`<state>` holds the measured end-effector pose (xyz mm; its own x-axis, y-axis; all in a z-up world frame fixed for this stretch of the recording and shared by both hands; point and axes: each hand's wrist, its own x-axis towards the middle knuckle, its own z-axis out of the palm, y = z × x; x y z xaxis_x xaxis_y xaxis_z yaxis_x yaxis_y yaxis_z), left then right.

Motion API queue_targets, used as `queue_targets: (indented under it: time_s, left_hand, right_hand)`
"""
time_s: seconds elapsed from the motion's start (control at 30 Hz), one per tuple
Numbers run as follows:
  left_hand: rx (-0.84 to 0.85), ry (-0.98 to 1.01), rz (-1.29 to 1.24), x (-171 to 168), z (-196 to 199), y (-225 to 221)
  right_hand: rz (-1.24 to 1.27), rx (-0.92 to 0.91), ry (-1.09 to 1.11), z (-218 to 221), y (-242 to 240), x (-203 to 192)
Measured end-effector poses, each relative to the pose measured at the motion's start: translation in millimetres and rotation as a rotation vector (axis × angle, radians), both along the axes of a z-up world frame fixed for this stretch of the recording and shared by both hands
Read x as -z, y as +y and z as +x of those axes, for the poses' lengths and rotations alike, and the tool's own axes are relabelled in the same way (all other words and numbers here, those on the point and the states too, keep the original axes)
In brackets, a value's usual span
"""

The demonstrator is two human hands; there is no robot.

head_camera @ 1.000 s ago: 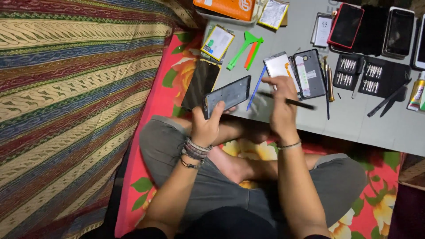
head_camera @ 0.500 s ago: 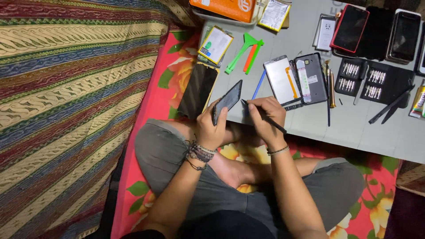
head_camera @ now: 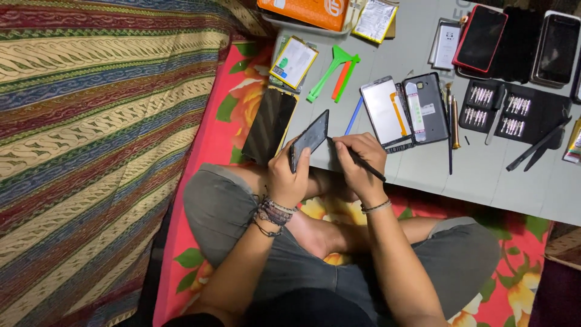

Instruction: Assembling a smartphone by inspecting the screen and using a precision tool to adjust internal components of the chassis.

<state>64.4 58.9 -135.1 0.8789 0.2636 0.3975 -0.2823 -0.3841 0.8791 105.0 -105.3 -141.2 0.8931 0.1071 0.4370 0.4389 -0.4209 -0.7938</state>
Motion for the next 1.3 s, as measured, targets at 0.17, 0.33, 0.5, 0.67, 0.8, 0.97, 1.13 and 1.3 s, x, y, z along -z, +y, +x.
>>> queue_targets:
  time_s: [0.17, 0.33, 0.5, 0.67, 0.8, 0.97, 1.13, 1.3]
  left_hand:
    - [-0.018, 0.081, -0.016, -7, 2, -2]
    - [-0.037, 0.132, -0.006, -15, 7, -4]
    - [-0.09, 0.18, 0.056, -27, 11, -7]
    - [-0.07, 0.234, 0.061, -24, 12, -8]
    - [-0.095, 0.275, 0.058, -22, 12, -6]
    - [-0.082, 0.28, 0.057, -26, 16, -6]
    - [-0.084, 0.269, 0.045, -36, 17, -6]
    - [-0.102, 0.282, 0.042, -33, 19, -5]
  right_hand:
    - [-0.015, 0.002, -0.015, -5, 4, -1]
    - [0.015, 0.004, 0.011, -1, 3, 1]
    - [0.009, -0.011, -0.022, -1, 4, -2]
    - [0.002, 0.021, -0.014, -3, 7, -1]
    - [-0.027, 0.006, -0.036, -5, 5, 4]
    - [-0.008, 0.008, -0.042, -4, 7, -1]
    - [-0.022, -0.02, -0.042, -4, 4, -2]
    - [0.039, 0.003, 0.025, -2, -3, 13]
